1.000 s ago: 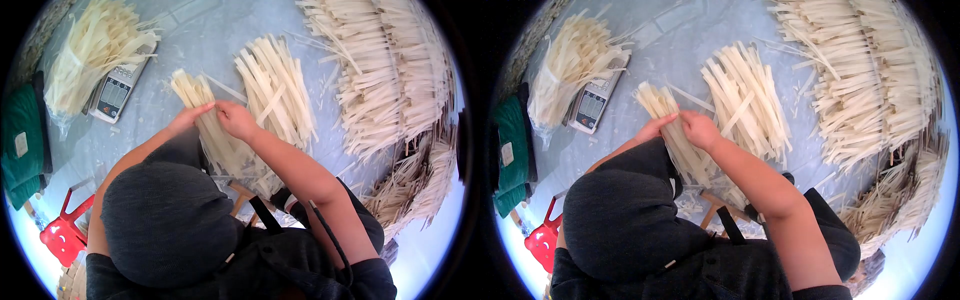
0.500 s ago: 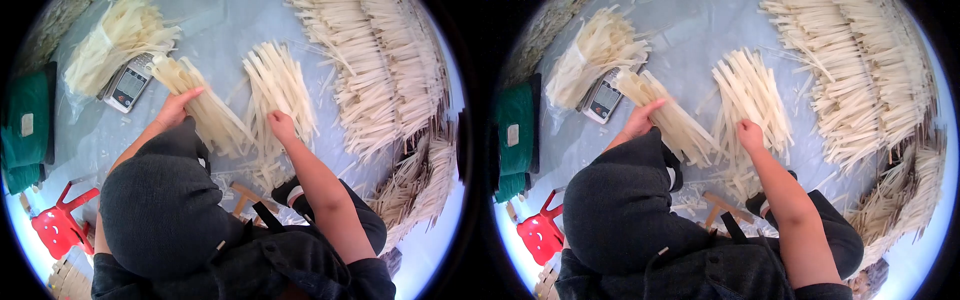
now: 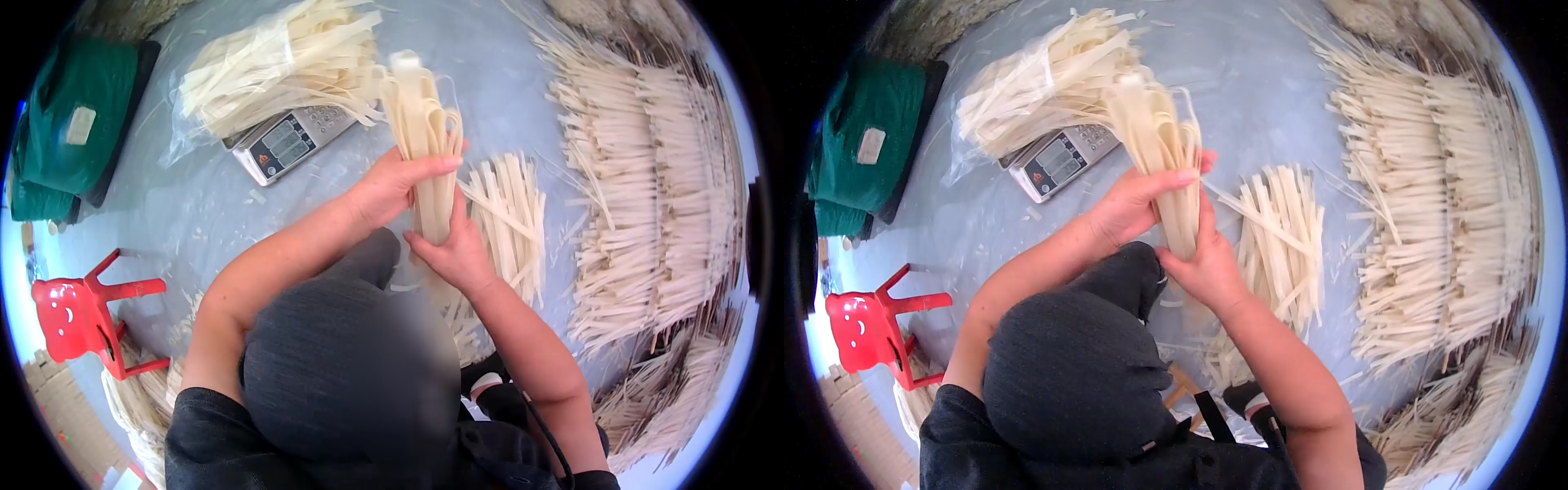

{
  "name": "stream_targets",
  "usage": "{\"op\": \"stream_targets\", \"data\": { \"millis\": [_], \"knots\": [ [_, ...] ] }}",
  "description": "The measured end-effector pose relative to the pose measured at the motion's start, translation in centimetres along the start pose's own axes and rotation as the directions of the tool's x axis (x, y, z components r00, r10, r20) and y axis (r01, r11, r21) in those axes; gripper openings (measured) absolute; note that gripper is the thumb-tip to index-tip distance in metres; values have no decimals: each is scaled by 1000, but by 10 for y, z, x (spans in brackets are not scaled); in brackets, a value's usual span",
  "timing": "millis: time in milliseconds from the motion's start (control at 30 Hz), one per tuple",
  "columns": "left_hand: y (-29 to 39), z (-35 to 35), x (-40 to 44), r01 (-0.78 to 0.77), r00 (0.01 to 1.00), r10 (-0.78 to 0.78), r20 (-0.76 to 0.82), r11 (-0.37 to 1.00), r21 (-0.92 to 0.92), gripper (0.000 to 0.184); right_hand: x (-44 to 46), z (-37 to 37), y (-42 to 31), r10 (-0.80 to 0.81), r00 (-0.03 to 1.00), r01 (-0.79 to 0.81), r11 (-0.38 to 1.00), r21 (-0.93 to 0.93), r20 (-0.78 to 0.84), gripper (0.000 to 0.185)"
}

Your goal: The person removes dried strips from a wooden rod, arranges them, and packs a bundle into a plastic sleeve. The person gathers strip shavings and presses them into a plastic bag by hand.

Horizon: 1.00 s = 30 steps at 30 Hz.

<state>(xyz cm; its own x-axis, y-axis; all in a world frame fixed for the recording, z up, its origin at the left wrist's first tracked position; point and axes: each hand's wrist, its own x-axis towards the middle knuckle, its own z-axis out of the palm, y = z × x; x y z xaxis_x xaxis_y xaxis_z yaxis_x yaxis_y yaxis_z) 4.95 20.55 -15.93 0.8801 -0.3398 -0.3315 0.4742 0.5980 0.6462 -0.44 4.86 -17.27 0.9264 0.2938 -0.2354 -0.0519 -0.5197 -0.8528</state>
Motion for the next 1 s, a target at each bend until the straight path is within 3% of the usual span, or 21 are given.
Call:
{"op": "stream_targets", "data": {
  "millis": [133, 200, 300, 400, 433, 467, 500, 533, 600, 633, 700, 733, 800, 833, 867, 900, 967, 1000],
  "knots": [
    [-8, -22, 0, 53, 999, -53, -8, 998, -34, 47, 2, 14, 14, -4, 1000, 4, 997, 74, -2, 88],
    [-17, -34, 1, 71, 997, -73, -24, 994, -82, 48, -1, 19, 28, 169, 978, -202, 908, 367, 121, 70],
    [-32, -48, 6, 89, 996, -87, 18, 983, -161, 44, -7, 24, 28, 241, 966, -255, 855, 451, 89, 57],
    [-44, -60, 9, 170, 984, -176, -35, 975, -144, 43, -6, 26, 23, 268, 942, -326, 875, 357, 202, 67],
    [-44, -62, 10, 161, 983, -172, -62, 974, -160, 43, -7, 31, 22, 268, 943, -323, 878, 354, 196, 67],
    [-43, -64, 12, 148, 982, -164, -89, 974, -171, 44, -8, 40, 22, 185, 979, -203, 928, 314, 87, 70],
    [-36, -56, 13, 135, 985, -151, -83, 977, -164, 44, -6, 44, 21, 83, 996, -75, 963, 259, -20, 74],
    [-25, -42, 12, 106, 991, -113, -71, 990, -91, 45, -1, 42, 17, 234, 968, -249, 903, 349, 85, 76],
    [3, -19, 15, 73, 996, -74, -51, 997, -17, 47, 12, 32, 6, 158, 987, -145, 936, 322, -16, 71],
    [19, -11, 20, 11, 998, -7, -54, 997, 71, 48, 18, 25, 0, 88, 991, -56, 956, 287, -102, 67],
    [41, -21, 33, -177, 978, 197, -68, 957, 228, 53, 38, -7, -13, 112, 992, -92, 961, 260, -65, 63],
    [58, -40, 41, -304, 938, 339, -69, 903, 304, 57, 51, -25, -21, 134, 990, -124, 964, 236, -31, 60],
    [111, -51, 32, -388, 706, 669, -232, 639, 664, 59, 72, -53, -39, 26, 998, -22, 997, 74, -58, 56],
    [126, -73, 32, -259, 552, 817, -163, 355, 898, 57, 82, -62, -44, 21, 998, -17, 997, 71, -54, 56],
    [139, -95, 33, -44, 412, 911, -22, 44, 998, 55, 90, -70, -50, -38, 999, 36, 998, -60, -32, 55],
    [145, -116, 34, -42, 408, 913, -24, 45, 998, 55, 99, -73, -56, -94, 996, 92, 978, -189, -2, 55],
    [147, -151, 38, 293, 575, 808, -129, -56, 954, 50, 116, -73, -77, -123, 992, 129, 959, -252, 39, 54],
    [147, -158, 40, 272, 650, 727, -222, 49, 961, 48, 125, -70, -83, -146, 986, 164, 936, -312, 79, 54]
  ]
}}
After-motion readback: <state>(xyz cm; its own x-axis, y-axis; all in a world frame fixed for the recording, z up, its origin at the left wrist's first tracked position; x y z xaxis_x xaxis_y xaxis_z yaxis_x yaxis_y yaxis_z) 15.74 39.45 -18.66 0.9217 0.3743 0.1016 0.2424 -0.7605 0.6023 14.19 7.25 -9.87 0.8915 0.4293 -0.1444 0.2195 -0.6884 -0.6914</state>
